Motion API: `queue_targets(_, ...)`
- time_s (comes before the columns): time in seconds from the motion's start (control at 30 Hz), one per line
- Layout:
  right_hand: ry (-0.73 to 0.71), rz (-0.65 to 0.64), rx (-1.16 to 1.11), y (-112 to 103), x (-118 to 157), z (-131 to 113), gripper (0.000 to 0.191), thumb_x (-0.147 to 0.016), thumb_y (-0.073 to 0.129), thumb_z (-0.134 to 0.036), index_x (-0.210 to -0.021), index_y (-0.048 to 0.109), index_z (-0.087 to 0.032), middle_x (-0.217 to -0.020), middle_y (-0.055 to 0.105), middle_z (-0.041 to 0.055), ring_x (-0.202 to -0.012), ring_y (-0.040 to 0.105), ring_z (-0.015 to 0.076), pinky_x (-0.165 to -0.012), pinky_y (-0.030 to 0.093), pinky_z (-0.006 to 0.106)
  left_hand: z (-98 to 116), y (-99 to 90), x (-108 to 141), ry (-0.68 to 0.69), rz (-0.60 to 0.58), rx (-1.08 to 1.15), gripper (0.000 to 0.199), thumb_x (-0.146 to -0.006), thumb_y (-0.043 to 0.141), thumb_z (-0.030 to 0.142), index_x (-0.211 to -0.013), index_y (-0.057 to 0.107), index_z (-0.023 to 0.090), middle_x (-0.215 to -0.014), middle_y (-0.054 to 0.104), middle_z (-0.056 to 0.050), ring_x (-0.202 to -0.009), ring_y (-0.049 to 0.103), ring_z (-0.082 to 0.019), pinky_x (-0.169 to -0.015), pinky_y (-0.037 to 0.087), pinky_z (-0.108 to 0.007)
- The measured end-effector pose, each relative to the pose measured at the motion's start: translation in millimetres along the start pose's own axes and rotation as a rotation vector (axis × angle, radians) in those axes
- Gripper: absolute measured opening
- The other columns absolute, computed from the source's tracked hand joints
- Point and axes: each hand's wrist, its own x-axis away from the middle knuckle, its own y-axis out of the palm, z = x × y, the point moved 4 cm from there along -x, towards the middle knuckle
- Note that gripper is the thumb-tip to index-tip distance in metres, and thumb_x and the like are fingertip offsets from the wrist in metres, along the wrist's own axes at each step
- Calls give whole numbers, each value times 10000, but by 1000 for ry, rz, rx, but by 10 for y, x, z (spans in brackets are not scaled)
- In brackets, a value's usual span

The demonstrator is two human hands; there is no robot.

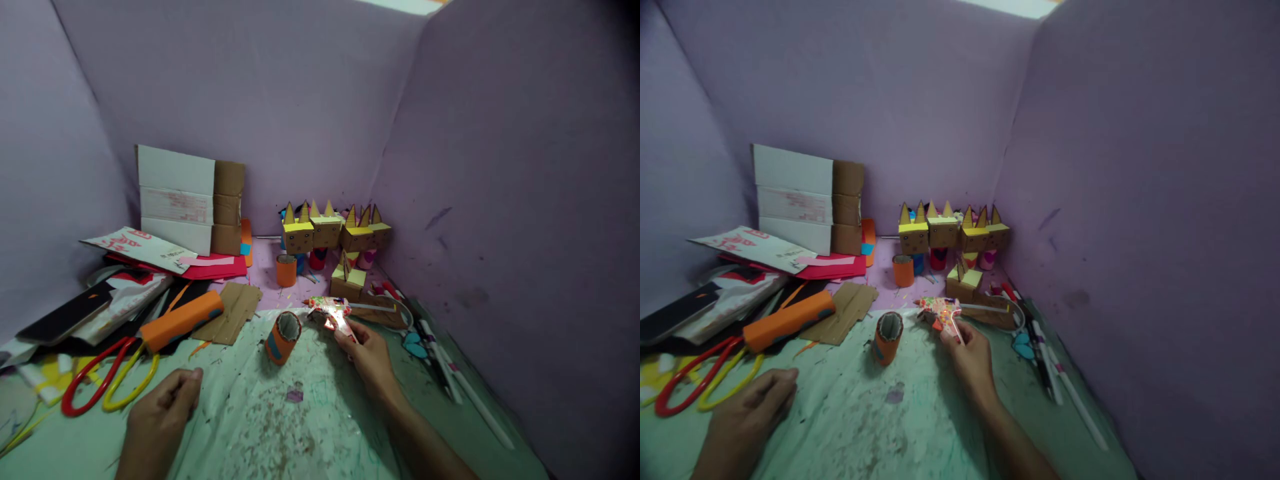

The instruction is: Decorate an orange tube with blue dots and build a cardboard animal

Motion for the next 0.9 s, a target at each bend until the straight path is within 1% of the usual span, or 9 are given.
queue_targets(0.1,-56,36,206,-3,5,-2,316,-742,607,-388,-933,746,-178,-819,737,53,-752,647,248,-652,457,318,7,45,48,35,-102,-123,243,-660,652,417,-559,579,209,-497,507,27,-498,462,-142,-499,385,-225)
queue_targets(0.23,-138,167,502,-41,38,47,299,-785,587,-431,-941,747,-234,-813,739,68,-734,657,268,-609,460,330,9,44,67,43,-117,-160,241,-642,664,431,-556,596,216,-506,548,22,-504,487,-155,-506,385,-233)
queue_targets(0.4,-358,274,706,-82,68,38,287,-795,599,-398,-955,740,-206,-938,700,115,-831,635,276,-716,481,378,14,-3,42,24,-34,-219,242,-651,649,437,-563,585,222,-517,556,15,-511,494,-162,-515,381,-246)
queue_targets(0.5,-446,269,647,-78,105,-91,305,-783,603,-365,-997,720,-182,-965,674,130,-913,610,297,-812,467,440,100,-78,16,-22,74,-213,171,-628,646,392,-616,597,229,-551,579,4,-525,523,-182,-522,396,-263)
queue_targets(0.57,-477,194,489,-13,140,-228,329,-775,604,-359,-1029,698,-171,-1023,668,136,-981,600,299,-844,471,454,222,-143,-17,-19,140,-173,127,-594,651,310,-690,625,231,-591,606,-1,-562,554,-196,-561,422,-274)
queue_targets(0.63,-462,36,326,130,171,-364,377,-749,641,-342,-1093,666,-189,-1092,669,126,-1012,608,280,-827,497,425,388,-205,-73,47,177,-141,132,-571,654,250,-701,648,233,-641,635,-8,-630,583,-208,-638,445,-287)
queue_targets(0.73,-378,-205,188,412,206,-490,608,-654,738,-287,-1237,579,-220,-1211,640,113,-1073,607,269,-858,504,418,588,-252,-200,96,201,-53,81,-565,690,233,-642,664,226,-707,663,-12,-712,591,-208,-719,445,-294)
queue_targets(0.8,-328,-283,142,569,209,-507,758,-593,774,-242,-1306,517,-217,-1292,593,126,-1158,565,284,-948,461,454,609,-182,-295,-22,121,157,143,-539,735,227,-668,681,199,-691,657,-12,-667,572,-181,-661,444,-277)
queue_targets(0.9,-283,-322,73,721,197,-450,826,-579,750,-175,-1352,460,-196,-1324,566,142,-1209,532,282,-1022,403,470,582,120,-342,-244,-194,656,252,-487,781,178,-716,687,130,-590,591,3,-520,487,-103,-534,410,-233)
